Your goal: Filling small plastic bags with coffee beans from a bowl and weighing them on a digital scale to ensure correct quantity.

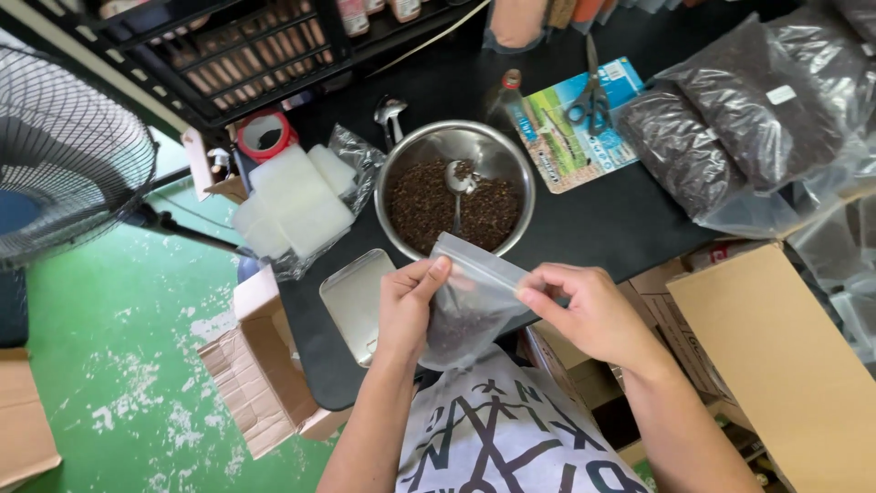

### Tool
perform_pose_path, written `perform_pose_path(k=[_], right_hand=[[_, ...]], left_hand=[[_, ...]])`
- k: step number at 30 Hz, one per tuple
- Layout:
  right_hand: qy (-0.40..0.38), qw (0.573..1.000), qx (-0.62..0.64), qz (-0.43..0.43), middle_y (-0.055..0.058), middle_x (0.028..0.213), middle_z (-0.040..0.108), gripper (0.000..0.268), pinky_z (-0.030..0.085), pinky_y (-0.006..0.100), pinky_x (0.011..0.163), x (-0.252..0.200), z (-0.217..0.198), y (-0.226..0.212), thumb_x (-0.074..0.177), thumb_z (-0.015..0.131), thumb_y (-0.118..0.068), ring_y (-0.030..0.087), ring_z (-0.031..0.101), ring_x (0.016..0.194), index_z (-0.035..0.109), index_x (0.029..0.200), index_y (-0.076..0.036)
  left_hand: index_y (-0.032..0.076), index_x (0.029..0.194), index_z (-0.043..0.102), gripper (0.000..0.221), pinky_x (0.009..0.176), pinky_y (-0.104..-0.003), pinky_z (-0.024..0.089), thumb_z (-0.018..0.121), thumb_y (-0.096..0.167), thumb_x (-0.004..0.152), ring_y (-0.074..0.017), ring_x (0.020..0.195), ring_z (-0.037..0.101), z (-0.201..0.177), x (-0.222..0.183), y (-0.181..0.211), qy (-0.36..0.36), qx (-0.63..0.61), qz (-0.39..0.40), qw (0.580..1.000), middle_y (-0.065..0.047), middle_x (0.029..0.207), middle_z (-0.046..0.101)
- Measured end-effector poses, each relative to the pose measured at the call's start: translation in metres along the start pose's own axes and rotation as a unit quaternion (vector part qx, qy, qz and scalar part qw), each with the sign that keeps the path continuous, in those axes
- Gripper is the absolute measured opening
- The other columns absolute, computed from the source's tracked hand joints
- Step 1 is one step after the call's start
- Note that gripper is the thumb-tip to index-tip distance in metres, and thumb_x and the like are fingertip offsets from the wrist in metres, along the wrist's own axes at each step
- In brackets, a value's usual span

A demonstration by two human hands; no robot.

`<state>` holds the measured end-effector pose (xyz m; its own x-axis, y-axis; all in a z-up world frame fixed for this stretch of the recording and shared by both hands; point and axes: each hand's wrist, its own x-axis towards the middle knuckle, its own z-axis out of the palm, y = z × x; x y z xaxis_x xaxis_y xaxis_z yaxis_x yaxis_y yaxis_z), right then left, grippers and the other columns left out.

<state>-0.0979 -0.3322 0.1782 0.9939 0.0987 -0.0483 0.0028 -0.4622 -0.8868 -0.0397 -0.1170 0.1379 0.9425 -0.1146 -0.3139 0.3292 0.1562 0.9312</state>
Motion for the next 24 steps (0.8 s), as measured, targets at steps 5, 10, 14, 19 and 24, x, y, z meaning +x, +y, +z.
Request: perform_pose_path(k=[5, 10, 14, 19, 24], right_hand=[[0.079, 0.994, -0.016, 0.079, 0.006, 0.054, 0.072, 0.020, 0.061, 0.032, 0.057, -0.031, -0.029, 0.013, 0.093, 0.068, -0.018, 0.017, 0.072, 0.052, 0.076, 0.077, -0.008], [0.168, 0.969, -0.018, 0.182, 0.005, 0.054, 0.075, 0.017, 0.061, 0.026, 0.050, -0.025, -0.018, 0.063, 0.095, 0.066, -0.022, 0.015, 0.075, 0.049, 0.069, 0.082, -0.011], [0.200, 0.962, -0.031, 0.185, 0.007, 0.063, 0.076, 0.017, 0.062, 0.031, 0.060, 0.009, -0.009, 0.132, 0.099, 0.062, -0.021, 0.018, 0.077, 0.059, 0.061, 0.088, -0.008], [0.191, 0.947, 0.015, 0.259, 0.012, 0.073, 0.078, 0.019, 0.064, 0.028, 0.057, 0.017, -0.016, 0.148, 0.098, 0.063, -0.019, 0.018, 0.076, 0.061, 0.065, 0.107, -0.002], [0.256, 0.938, -0.208, 0.105, 0.011, 0.087, 0.078, 0.045, 0.058, 0.059, 0.074, 0.020, 0.001, 0.101, 0.099, 0.060, -0.032, 0.041, 0.074, 0.078, 0.050, 0.139, -0.015]], left_hand=[[0.004, 0.079, 0.078, 0.021, 0.064, -0.030, 0.058, 0.070, 0.012, 0.095, -0.0156, 0.063, 0.069, 0.045, 0.042, -0.069, -0.075, -0.031, -0.018, 0.997, -0.011, 0.061, 0.070], [-0.001, 0.144, 0.047, 0.053, 0.109, -0.068, 0.037, 0.065, 0.011, 0.095, -0.0528, 0.139, 0.041, 0.113, 0.035, -0.022, -0.174, 0.184, 0.080, 0.964, -0.034, 0.141, 0.055], [0.000, 0.149, 0.041, 0.061, 0.109, -0.065, 0.038, 0.063, 0.005, 0.093, -0.0527, 0.140, 0.037, 0.141, 0.046, -0.055, -0.192, 0.214, 0.096, 0.953, -0.036, 0.146, 0.046], [0.011, 0.138, 0.062, 0.043, 0.104, -0.048, 0.051, 0.064, 0.013, 0.095, -0.0352, 0.130, 0.058, 0.131, 0.058, -0.085, -0.201, 0.259, 0.068, 0.942, -0.017, 0.132, 0.067], [0.007, 0.109, 0.075, 0.020, 0.082, -0.035, 0.059, 0.056, 0.011, 0.103, -0.0190, 0.084, 0.076, 0.069, 0.083, -0.088, -0.062, 0.175, 0.146, 0.972, -0.012, 0.085, 0.079]])
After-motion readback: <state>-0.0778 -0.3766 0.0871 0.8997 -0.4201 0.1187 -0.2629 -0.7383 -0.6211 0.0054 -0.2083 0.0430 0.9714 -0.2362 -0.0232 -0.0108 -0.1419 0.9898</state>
